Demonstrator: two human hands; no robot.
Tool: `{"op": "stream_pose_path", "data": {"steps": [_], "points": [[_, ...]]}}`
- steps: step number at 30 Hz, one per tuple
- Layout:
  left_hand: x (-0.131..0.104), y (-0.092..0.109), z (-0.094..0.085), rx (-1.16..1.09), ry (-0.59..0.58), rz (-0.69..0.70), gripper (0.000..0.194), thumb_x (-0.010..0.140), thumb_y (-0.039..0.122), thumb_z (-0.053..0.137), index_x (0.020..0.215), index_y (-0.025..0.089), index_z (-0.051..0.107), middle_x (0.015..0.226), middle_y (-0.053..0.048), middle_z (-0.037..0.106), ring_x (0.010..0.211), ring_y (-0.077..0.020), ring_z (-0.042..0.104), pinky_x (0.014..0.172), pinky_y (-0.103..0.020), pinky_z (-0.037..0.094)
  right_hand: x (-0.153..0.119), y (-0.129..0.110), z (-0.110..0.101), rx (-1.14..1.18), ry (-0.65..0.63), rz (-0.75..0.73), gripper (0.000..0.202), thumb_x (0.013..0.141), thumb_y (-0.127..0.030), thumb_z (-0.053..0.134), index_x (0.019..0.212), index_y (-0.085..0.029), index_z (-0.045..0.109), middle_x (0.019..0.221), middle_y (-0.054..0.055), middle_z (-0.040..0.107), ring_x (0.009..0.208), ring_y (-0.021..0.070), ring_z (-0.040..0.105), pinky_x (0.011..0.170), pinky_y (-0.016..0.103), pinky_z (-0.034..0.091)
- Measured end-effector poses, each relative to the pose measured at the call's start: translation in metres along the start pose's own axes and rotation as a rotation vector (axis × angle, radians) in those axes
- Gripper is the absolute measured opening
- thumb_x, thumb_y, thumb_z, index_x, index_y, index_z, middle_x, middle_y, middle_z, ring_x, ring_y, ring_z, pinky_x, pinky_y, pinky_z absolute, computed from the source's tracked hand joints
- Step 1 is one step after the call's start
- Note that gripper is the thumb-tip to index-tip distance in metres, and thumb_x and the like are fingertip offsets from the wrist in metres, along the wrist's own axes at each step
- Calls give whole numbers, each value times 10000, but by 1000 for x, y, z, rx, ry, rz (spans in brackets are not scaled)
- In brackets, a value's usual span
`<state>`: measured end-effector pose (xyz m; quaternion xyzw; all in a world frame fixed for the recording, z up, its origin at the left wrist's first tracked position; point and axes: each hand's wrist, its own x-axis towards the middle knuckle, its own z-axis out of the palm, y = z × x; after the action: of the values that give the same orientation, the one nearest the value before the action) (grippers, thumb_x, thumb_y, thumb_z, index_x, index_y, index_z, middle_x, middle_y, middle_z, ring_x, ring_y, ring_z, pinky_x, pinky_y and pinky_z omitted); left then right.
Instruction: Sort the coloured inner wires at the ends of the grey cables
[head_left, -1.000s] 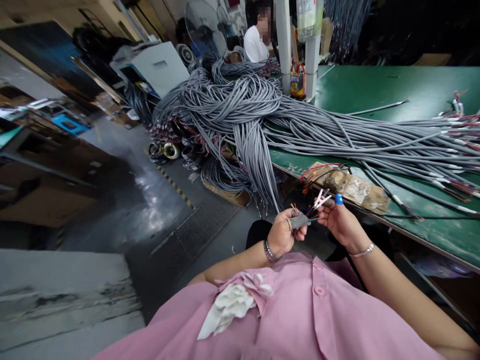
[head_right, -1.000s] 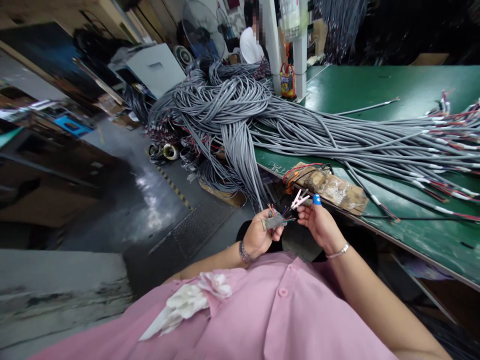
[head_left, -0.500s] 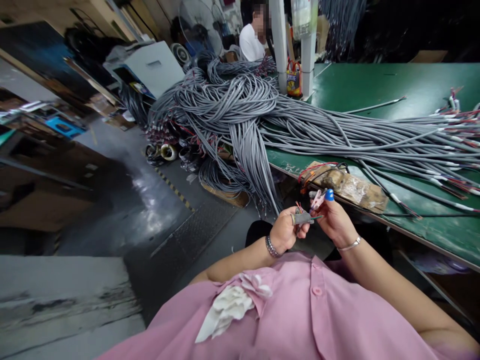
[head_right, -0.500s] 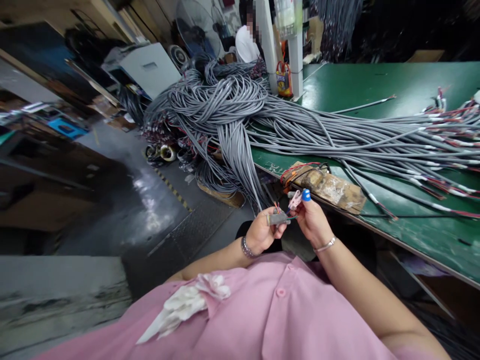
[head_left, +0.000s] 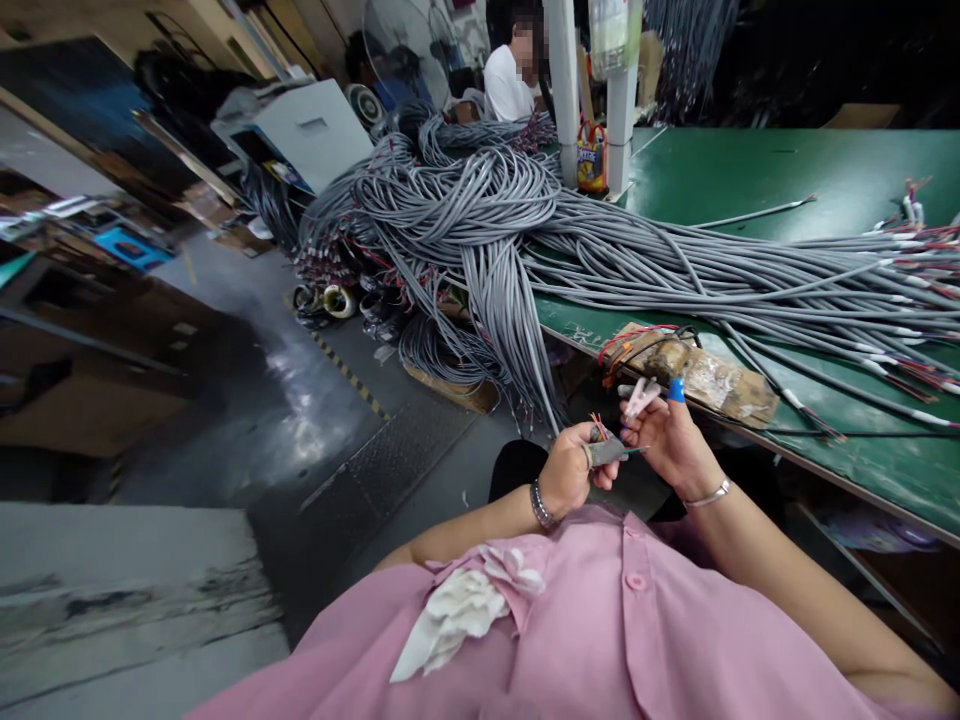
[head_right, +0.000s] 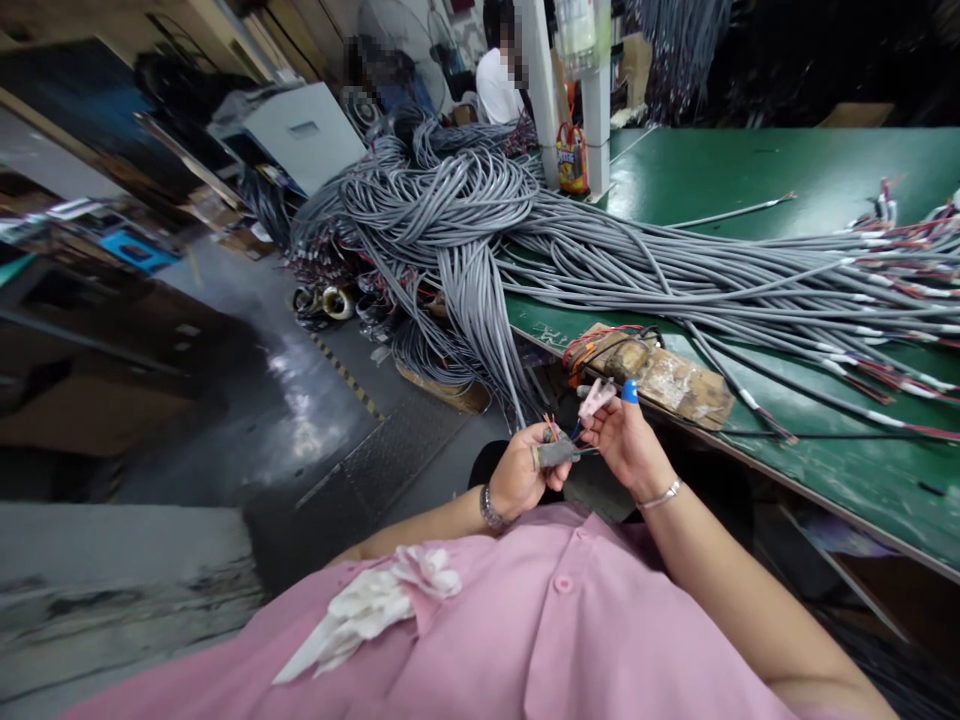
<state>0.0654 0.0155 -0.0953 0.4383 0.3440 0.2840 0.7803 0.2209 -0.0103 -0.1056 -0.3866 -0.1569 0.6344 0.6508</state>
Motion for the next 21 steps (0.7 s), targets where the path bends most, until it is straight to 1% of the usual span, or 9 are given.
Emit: {"op": "stream_pose_path", "data": {"steps": [2, 4, 6, 9, 12, 17, 19, 21], "points": [[-2, 1, 1, -14, 23, 30, 203, 669, 304, 685, 646, 145, 561, 494, 6, 580, 344, -74, 462, 354, -190, 324, -1, -2, 1, 14, -12, -12, 443, 769, -649, 569, 840, -223, 668, 818, 37, 630, 658, 144, 543, 591, 258, 461], [-2, 2, 2, -32, 49, 45, 192, 676, 298, 676, 661, 148, 558, 500, 8, 586, 348, -72, 461, 359, -190, 322, -2, -3, 2, -10, -1, -50, 328, 778, -540, 637, 842, -220, 670, 781, 24, 622, 660, 140, 538, 600, 253, 459], [-1, 4, 4, -52, 63, 38, 182, 679, 293, 668, 674, 151, 554, 500, 12, 586, 350, -72, 457, 362, -191, 323, -2, -1, 2, -43, 23, -95, 280, 790, -486, 650, 841, -212, 674, 752, 20, 618, 652, 140, 531, 605, 258, 458], [2, 6, 7, -81, 61, 10, 186, 675, 297, 666, 685, 154, 548, 495, 16, 580, 347, -72, 450, 359, -191, 323, 0, 4, -2, -51, 50, -155, 339, 818, -530, 601, 820, -200, 679, 741, 28, 631, 646, 140, 536, 615, 270, 459], [4, 6, 9, -93, 50, -5, 195, 665, 297, 674, 693, 152, 546, 489, 14, 577, 343, -74, 444, 355, -190, 318, 5, 9, -7, -52, 57, -186, 392, 807, -575, 594, 799, -193, 685, 731, 32, 643, 638, 136, 548, 603, 264, 457], [7, 4, 11, -122, 58, -10, 167, 663, 266, 663, 716, 156, 550, 492, 10, 581, 356, -82, 450, 350, -185, 309, 12, 10, -7, 61, -13, -76, 454, 722, -644, 642, 764, -195, 684, 759, 36, 666, 616, 130, 554, 577, 268, 471], [9, 3, 10, -126, 63, -17, 169, 667, 267, 666, 717, 159, 546, 493, 13, 579, 364, -81, 452, 350, -182, 304, 14, 9, -5, 111, -11, -49, 462, 684, -649, 674, 781, -197, 690, 768, 33, 675, 604, 128, 550, 571, 270, 479], [10, 2, 10, -126, 69, -25, 177, 669, 273, 673, 718, 161, 544, 495, 15, 577, 370, -80, 454, 352, -181, 299, 16, 9, -3, 131, 9, -56, 469, 657, -645, 699, 803, -199, 695, 741, 25, 671, 581, 124, 543, 549, 263, 472]]}}
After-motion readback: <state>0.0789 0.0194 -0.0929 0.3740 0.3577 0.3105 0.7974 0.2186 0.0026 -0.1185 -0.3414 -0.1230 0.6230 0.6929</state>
